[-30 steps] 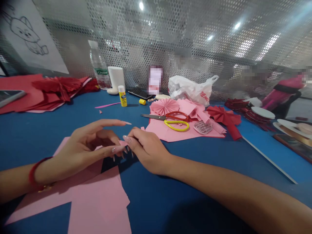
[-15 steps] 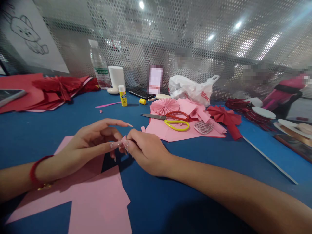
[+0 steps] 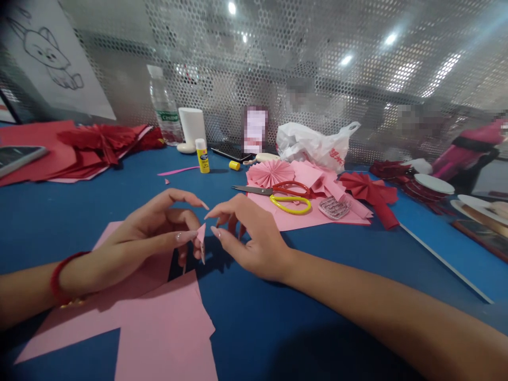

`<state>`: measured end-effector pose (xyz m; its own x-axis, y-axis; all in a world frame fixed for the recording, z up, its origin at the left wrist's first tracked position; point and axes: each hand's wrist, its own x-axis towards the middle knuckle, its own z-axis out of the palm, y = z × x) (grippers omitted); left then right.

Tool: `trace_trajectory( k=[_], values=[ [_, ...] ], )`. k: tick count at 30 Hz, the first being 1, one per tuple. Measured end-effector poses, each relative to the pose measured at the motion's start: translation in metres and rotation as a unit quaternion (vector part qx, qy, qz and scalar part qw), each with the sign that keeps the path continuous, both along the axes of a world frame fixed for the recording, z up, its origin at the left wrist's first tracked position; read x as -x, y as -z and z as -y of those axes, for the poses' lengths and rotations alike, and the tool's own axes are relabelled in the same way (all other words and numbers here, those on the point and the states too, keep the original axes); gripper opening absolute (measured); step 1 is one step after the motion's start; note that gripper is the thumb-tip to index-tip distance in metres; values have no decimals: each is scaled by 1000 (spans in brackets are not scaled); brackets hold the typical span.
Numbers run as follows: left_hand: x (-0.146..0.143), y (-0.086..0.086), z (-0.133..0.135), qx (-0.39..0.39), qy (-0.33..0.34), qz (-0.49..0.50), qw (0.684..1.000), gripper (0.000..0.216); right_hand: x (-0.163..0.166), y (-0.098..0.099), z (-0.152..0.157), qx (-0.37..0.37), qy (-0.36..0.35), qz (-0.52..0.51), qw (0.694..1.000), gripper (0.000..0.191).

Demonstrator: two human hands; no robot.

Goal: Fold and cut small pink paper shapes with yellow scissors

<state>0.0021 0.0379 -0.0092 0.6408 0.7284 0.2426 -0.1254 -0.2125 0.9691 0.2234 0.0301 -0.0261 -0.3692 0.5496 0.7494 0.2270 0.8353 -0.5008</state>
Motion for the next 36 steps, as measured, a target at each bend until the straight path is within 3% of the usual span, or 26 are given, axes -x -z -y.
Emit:
trace_trajectory(
  k=[3, 6, 11, 17, 36],
  values=[
    [0, 0, -2, 19, 8, 10, 1000, 23, -1, 0, 0, -104, -8, -6, 995, 20],
    [0, 0, -3, 31, 13, 21, 999, 23, -1, -1, 1, -141, 3, 20, 990, 16],
    [-2, 0, -1, 46, 30, 27, 998, 21, -3, -1, 2, -105, 24, 34, 994, 12],
    [-3, 0, -1, 40, 30, 29, 998, 20, -3, 0, 2, -90, 2, -3, 996, 10],
    [-3, 1, -8, 71, 6, 28, 997, 29, -1, -1, -5, 73, -64, -50, 994, 7]
  ],
)
